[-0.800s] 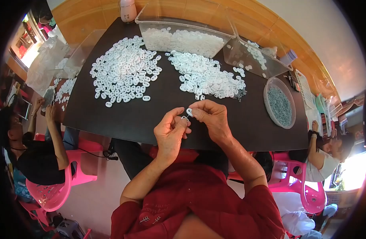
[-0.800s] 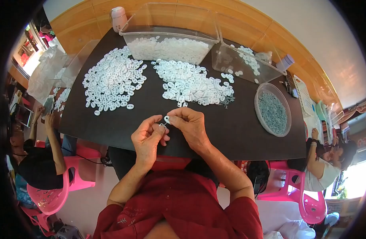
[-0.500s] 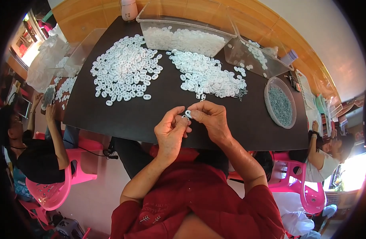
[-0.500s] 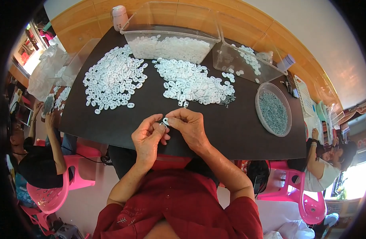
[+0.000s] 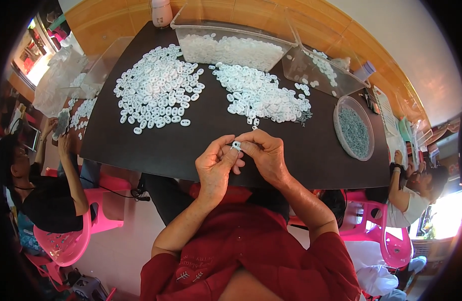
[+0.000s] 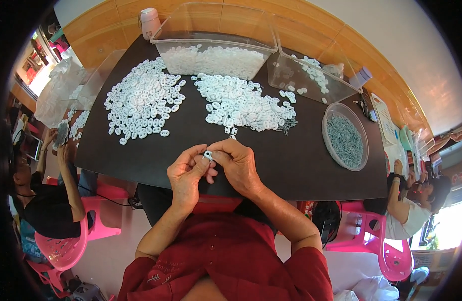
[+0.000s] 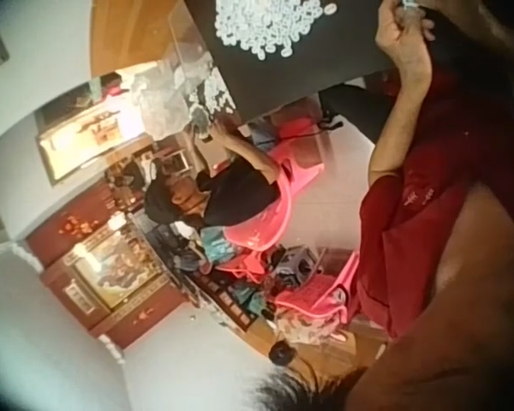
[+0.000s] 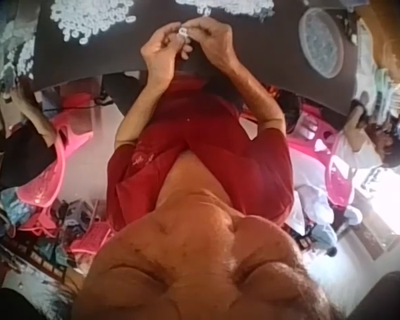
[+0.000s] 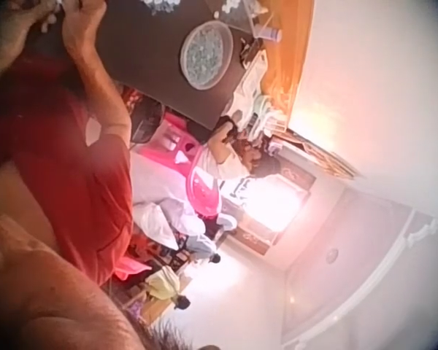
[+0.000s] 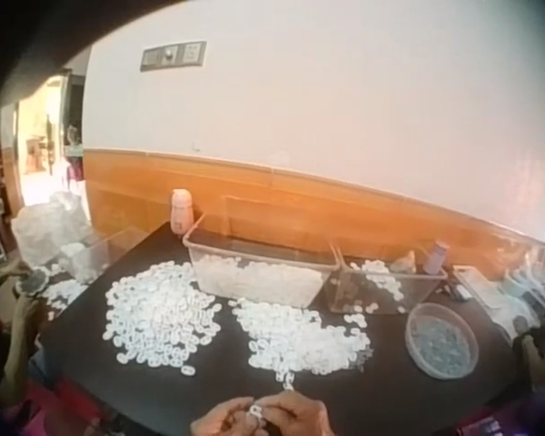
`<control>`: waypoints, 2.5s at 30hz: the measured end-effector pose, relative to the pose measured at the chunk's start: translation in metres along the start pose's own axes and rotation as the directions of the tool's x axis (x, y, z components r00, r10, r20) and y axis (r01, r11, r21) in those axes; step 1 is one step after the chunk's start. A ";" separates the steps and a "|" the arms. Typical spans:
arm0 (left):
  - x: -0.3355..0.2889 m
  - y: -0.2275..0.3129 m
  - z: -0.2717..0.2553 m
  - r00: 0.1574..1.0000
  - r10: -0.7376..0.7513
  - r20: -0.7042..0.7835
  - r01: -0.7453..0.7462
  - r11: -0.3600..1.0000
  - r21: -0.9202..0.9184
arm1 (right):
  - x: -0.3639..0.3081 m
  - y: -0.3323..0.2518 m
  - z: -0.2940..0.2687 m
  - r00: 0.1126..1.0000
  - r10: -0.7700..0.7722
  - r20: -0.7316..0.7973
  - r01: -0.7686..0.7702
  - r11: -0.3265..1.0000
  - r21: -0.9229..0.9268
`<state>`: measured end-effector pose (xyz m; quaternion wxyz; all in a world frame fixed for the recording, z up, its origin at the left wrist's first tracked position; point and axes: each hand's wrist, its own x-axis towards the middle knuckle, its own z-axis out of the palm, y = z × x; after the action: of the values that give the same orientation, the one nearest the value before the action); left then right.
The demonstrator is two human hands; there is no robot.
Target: The person is manually assembling small white plastic components by inserting tiny black pins into them.
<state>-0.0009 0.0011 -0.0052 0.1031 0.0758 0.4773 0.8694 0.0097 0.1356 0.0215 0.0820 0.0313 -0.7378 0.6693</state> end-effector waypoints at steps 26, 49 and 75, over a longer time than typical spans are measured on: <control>0.000 0.013 0.011 0.997 -0.065 -0.030 0.060 0.990 -0.131 | -0.009 -0.006 -0.002 0.897 -0.441 -0.023 0.378 0.793 -0.478; -0.010 0.004 0.008 0.981 0.193 -0.023 -0.193 0.981 -0.016 | -0.018 -0.009 0.007 0.888 -0.455 -0.064 0.399 0.832 -0.385; -0.020 0.013 0.022 0.963 0.266 -0.054 -0.266 0.964 -0.002 | -0.019 -0.009 0.016 0.777 -0.630 -0.024 0.548 0.694 -0.468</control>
<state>0.0222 0.0069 0.0166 -0.0268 0.1156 0.4612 0.8793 0.0288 0.1174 0.0254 0.3648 0.1861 -0.8074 0.4247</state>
